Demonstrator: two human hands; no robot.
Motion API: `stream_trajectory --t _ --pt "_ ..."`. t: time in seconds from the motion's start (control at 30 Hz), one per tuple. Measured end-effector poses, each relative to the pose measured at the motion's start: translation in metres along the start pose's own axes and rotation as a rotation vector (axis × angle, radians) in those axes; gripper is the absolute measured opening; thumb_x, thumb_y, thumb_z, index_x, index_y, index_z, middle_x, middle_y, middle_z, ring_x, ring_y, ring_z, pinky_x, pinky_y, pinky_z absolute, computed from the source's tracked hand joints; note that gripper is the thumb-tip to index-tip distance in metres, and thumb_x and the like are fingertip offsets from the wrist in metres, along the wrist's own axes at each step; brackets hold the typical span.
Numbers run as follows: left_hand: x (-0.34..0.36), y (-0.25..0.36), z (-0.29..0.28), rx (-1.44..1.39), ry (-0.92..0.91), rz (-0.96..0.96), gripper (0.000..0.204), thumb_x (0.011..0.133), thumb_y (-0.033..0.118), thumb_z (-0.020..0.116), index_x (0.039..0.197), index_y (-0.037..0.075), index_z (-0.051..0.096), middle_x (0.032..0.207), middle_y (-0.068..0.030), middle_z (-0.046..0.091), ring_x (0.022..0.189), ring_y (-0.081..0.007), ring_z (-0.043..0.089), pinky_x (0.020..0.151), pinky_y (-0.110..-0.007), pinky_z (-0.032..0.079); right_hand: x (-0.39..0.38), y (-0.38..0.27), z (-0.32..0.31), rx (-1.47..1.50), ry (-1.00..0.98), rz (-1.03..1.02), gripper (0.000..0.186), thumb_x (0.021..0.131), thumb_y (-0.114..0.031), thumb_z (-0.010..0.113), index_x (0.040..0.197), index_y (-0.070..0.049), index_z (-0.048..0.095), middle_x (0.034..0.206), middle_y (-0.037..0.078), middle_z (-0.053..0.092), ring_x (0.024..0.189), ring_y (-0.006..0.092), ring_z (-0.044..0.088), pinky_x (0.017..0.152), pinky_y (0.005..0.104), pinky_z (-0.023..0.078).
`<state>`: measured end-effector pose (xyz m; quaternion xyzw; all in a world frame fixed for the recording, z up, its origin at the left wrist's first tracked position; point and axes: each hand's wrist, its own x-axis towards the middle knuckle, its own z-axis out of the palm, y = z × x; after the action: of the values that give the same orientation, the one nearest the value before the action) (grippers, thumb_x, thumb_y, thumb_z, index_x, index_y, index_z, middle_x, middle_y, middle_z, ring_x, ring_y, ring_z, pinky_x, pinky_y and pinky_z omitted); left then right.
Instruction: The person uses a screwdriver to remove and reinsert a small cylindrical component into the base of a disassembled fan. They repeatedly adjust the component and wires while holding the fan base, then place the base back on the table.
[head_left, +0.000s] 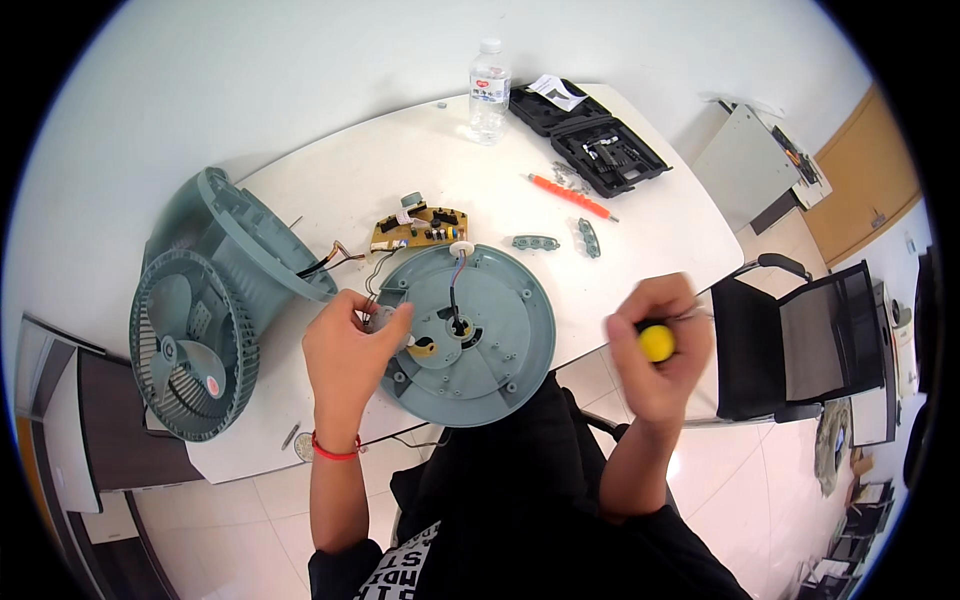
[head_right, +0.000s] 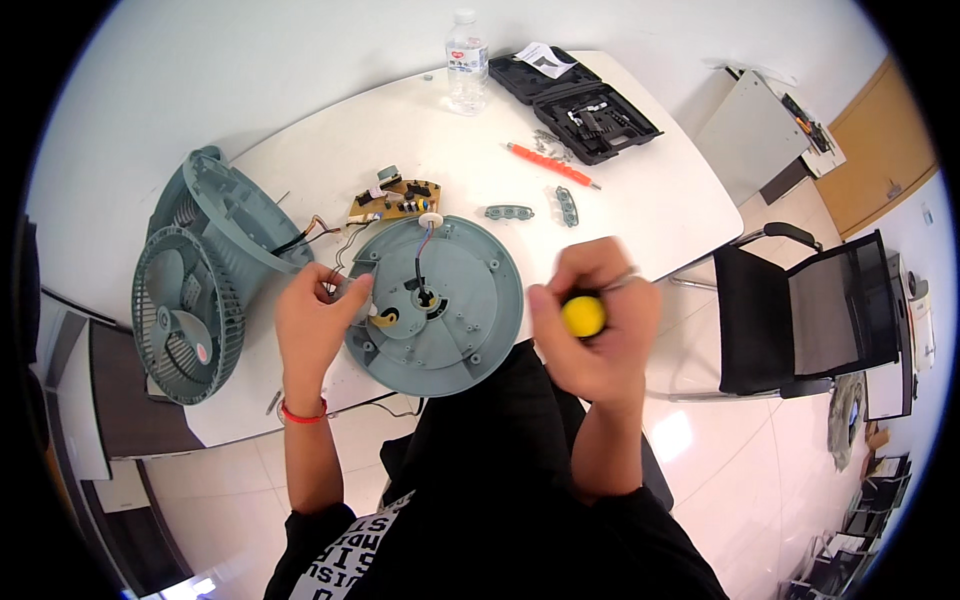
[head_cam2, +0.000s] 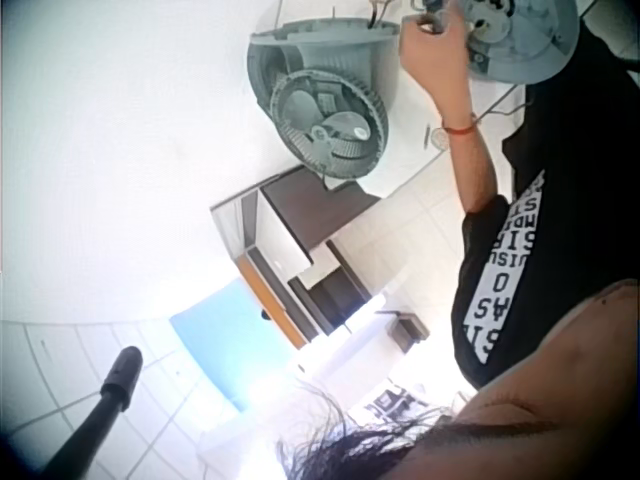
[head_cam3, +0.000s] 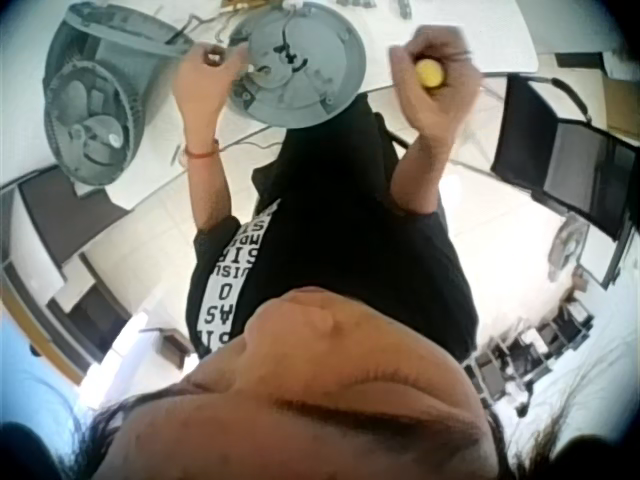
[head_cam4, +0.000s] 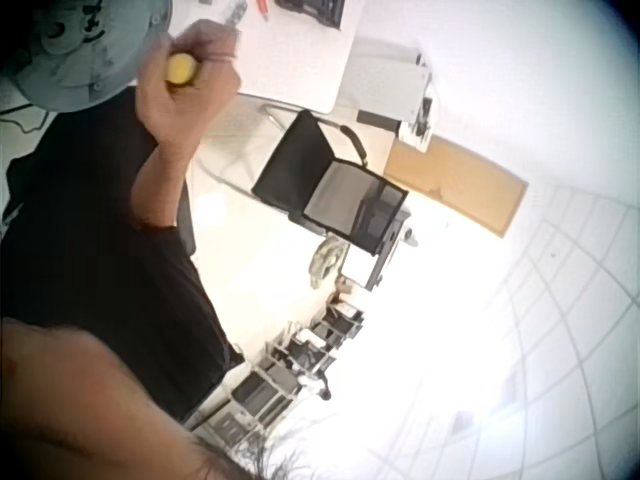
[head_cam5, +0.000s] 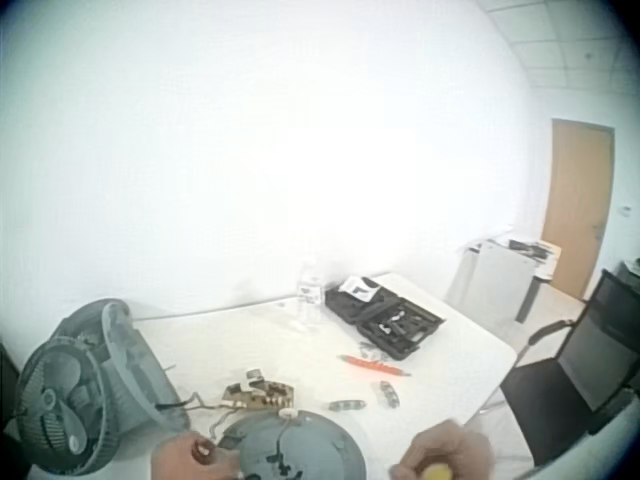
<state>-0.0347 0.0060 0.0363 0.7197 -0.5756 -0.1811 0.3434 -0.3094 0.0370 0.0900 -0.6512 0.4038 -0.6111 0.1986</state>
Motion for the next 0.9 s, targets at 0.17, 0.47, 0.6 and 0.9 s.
stream_trajectory --t 0.17,0.47,0.6,0.9 --pt "-0.006 0.007 0.020 0.268 0.181 0.152 0.044 0.073 0.044 0.080 0.073 0.005 0.060 0.059 -0.0101 0.058 0.055 -0.0294 0.059 0.053 -0.038 0.047 -0.011 0.007 0.007 -0.231 -0.194 0.094 0.015 0.076 0.000 0.071 0.081 -0.004 0.058 0.059 0.005 0.054 0.046 0.0160 0.053 0.049 0.0236 0.042" --pt "-0.018 0.011 0.019 0.252 0.158 0.105 0.043 0.077 0.044 0.080 0.080 0.004 0.065 0.060 -0.0072 0.058 0.054 -0.0247 0.057 0.052 -0.036 0.045 -0.029 0.036 0.002 -0.676 -0.380 0.262 0.019 0.084 -0.021 0.069 0.094 -0.005 0.064 0.074 0.012 0.064 0.060 0.0321 0.064 0.056 0.0383 0.050" --pt "-0.022 0.002 0.020 0.206 0.109 0.133 0.042 0.077 0.041 0.082 0.086 0.002 0.068 0.068 -0.0073 0.061 0.056 -0.0218 0.055 0.054 -0.034 0.044 -0.035 0.050 0.008 -0.697 -0.471 0.440 0.025 0.085 -0.023 0.069 0.106 -0.008 0.066 0.089 0.012 0.065 0.074 0.0317 0.064 0.068 0.0401 0.051" --pt "-0.015 -0.014 0.014 -0.051 -0.143 0.225 0.030 0.080 0.021 0.079 0.097 -0.002 0.070 0.084 -0.0059 0.061 0.063 -0.0120 0.052 0.056 -0.026 0.041 -0.045 0.077 0.013 -0.577 -0.534 0.476 0.022 0.084 -0.016 0.067 0.102 -0.005 0.062 0.087 0.018 0.068 0.079 0.0384 0.065 0.072 0.0447 0.051"
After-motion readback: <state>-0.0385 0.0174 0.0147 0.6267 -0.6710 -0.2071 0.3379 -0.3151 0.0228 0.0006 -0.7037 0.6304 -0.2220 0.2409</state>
